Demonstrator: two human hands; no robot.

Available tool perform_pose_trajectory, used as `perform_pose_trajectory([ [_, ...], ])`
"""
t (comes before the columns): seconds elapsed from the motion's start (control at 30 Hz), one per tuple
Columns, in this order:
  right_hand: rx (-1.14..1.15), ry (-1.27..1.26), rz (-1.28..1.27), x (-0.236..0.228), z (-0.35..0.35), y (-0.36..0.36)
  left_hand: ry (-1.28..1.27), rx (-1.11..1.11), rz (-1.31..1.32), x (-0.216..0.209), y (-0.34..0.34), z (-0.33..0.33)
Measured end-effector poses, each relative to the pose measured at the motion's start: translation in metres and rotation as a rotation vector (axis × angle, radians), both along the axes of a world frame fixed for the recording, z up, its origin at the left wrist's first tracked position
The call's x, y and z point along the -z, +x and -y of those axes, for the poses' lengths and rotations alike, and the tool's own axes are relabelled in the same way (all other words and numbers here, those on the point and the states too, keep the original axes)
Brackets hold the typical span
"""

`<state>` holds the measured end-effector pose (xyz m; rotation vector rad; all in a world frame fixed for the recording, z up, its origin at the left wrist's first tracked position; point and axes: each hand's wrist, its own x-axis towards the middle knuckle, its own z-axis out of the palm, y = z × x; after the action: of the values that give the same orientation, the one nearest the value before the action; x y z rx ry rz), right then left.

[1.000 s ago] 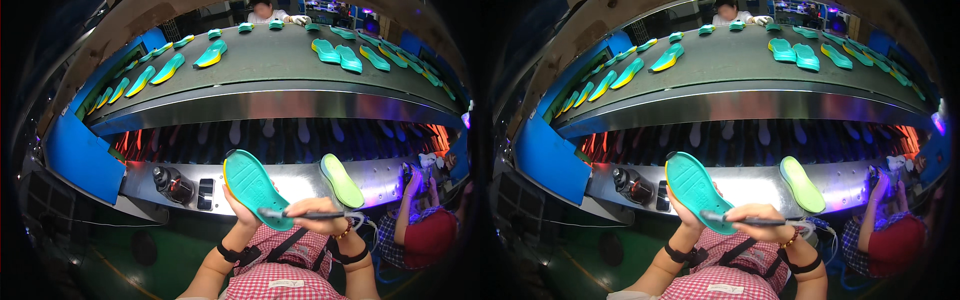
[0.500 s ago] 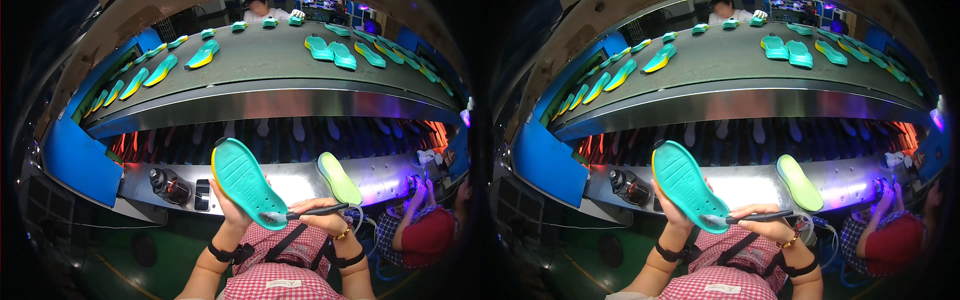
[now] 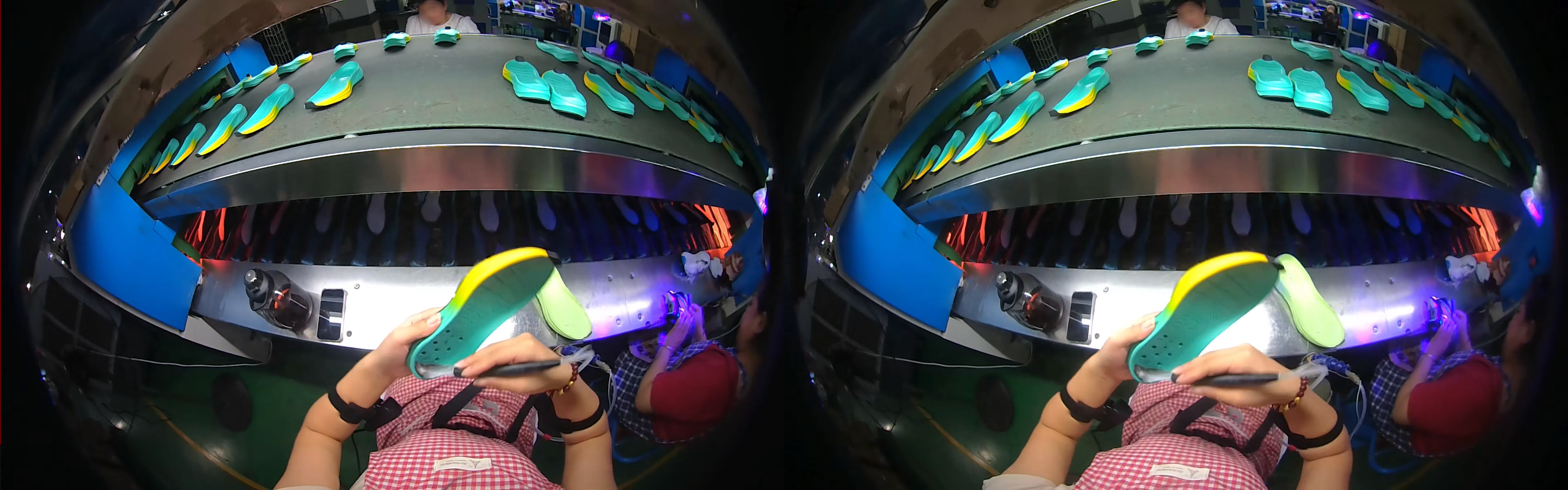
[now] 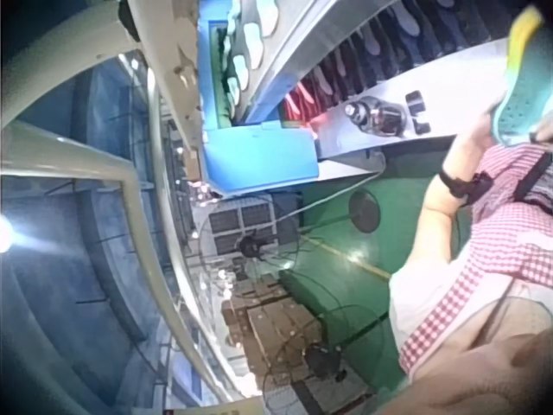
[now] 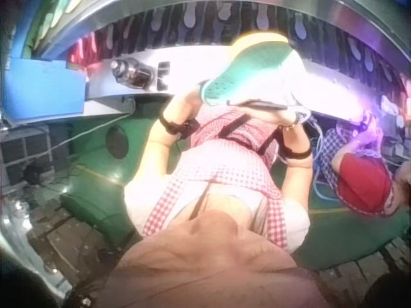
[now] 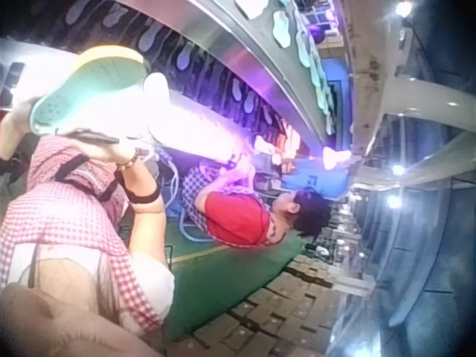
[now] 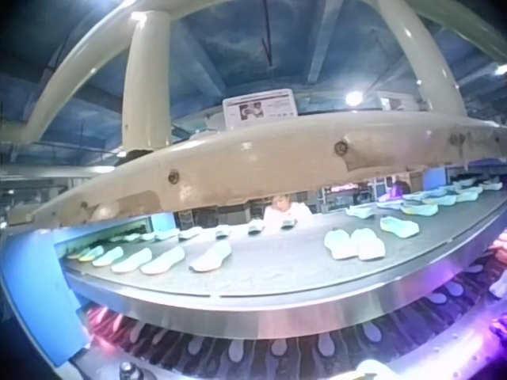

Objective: Applying liquid treatment to green shoe soles with a brush in a factory.

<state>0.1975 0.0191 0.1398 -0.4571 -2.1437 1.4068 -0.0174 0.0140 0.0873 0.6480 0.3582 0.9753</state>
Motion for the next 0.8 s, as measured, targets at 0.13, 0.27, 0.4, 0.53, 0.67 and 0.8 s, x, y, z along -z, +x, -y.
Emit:
perform_pose_trajectory([
  [0.13, -0.251, -0.048, 0.008, -0.016, -0.003, 0.016, -0.074, 0.198, -0.085, 0.001, -0.009, -0.002],
  [0.27, -0.193, -0.006, 0.012, -0.017, -0.012, 0.020, -0.119, 0.332, -0.226, -0.019, -0.009, 0.000],
  [0.4, -0.281, 0.117, 0.152, -0.033, -0.010, 0.029, 0.057, 0.392, -0.501, -0.023, -0.013, -0.001],
  [0.53, -0.155, 0.070, 0.065, -0.029, -0.010, 0.033, -0.059, 0.342, -0.314, -0.027, -0.015, 0.000],
  [0.67, -0.149, 0.055, 0.059, -0.018, -0.006, 0.039, -0.014, 0.305, -0.361, -0.011, -0.029, -0.003],
  [0.8, 0.123, 0.119, -0.033, -0.013, -0.003, 0.040, 0.077, 0.200, -0.407, -0.017, -0.034, 0.003],
])
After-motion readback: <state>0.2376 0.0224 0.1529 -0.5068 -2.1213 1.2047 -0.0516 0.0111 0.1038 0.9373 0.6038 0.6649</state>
